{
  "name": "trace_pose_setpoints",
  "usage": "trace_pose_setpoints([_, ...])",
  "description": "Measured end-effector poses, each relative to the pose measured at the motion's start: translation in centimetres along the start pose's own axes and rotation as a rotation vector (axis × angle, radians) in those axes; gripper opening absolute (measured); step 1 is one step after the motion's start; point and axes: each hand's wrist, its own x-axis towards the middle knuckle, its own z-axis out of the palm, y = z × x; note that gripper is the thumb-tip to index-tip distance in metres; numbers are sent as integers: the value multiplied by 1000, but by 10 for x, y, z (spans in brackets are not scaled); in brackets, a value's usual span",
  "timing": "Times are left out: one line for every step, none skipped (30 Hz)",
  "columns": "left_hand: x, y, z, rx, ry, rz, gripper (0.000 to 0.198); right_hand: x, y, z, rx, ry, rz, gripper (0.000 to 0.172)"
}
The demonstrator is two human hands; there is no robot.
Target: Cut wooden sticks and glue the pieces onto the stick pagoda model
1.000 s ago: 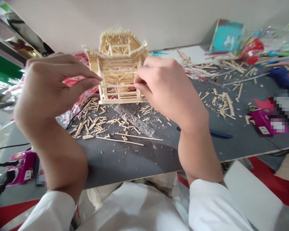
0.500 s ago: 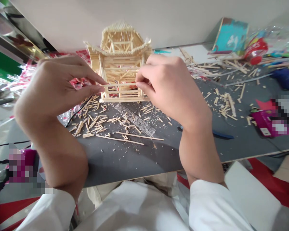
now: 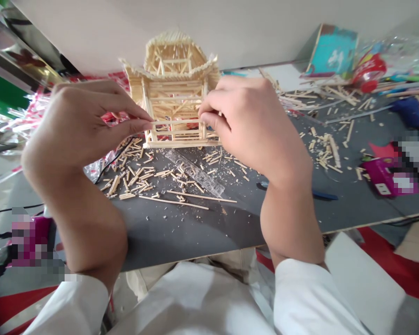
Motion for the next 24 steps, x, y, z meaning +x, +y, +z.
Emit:
trace_pose_setpoints([0,0,0,0,2,3,17,0,0,0,10,2,-8,24])
trace_pose_setpoints([0,1,-1,3,-2,7,17,0,0,0,24,5,-21,22])
trace_pose_setpoints([0,2,-2,8,-11,10,17,0,0,1,41,7,-37,20])
trace_pose_setpoints([0,3,-2,14,-25,10,18,0,0,2,55,9,-56,19])
trace_pose_setpoints([0,3,-3,20,-40,7,18,0,0,2,66,10,-75,18])
trace_pose_setpoints([-1,4,-4,27,-55,4,18,1,0,3,72,12,-92,18])
trace_pose_setpoints([-1,5,-5,33,-65,0,19,1,0,4,76,16,-104,18])
trace_pose_setpoints([-1,5,-5,38,-71,-3,19,1,1,4,78,20,-113,18])
trace_pose_setpoints([-1,6,-5,40,-68,-4,19,1,1,4,80,24,-117,18])
trace_pose_setpoints([0,6,-5,43,-68,-6,18,1,1,4,83,29,-117,17])
trace_pose_setpoints([0,6,-5,46,-67,-8,18,1,1,4,85,32,-115,17])
trace_pose_setpoints([0,5,-4,49,-68,-10,18,1,1,4,87,34,-112,17])
trace_pose_setpoints([0,5,-4,51,-67,-12,18,1,1,4,87,34,-109,17])
trace_pose_setpoints([0,5,-3,52,-65,-12,18,1,0,4,85,34,-108,17])
trace_pose_setpoints([0,4,-3,51,-63,-12,18,1,0,4,82,34,-109,17])
trace_pose_setpoints([0,4,-3,50,-61,-11,17,1,0,4,78,34,-111,17])
trace_pose_setpoints([0,4,-3,48,-59,-10,17,1,0,5,73,36,-113,16])
trace_pose_setpoints([0,4,-3,48,-57,-9,16,1,0,5,67,40,-117,16])
trace_pose_setpoints([0,3,-3,51,-56,-8,15,1,0,5,61,43,-122,15])
trace_pose_setpoints([0,4,-3,54,-57,-6,15,1,0,5,53,46,-129,15])
trace_pose_setpoints([0,4,-3,58,-58,-2,14,1,1,6,42,49,-138,15])
trace_pose_setpoints([0,4,-3,59,-52,5,13,1,1,6,29,52,-150,15])
trace_pose_setpoints([-1,4,-3,59,-43,14,12,0,1,6,17,61,-165,15])
trace_pose_setpoints([-1,4,-2,56,-32,24,11,0,1,7,6,69,-179,14])
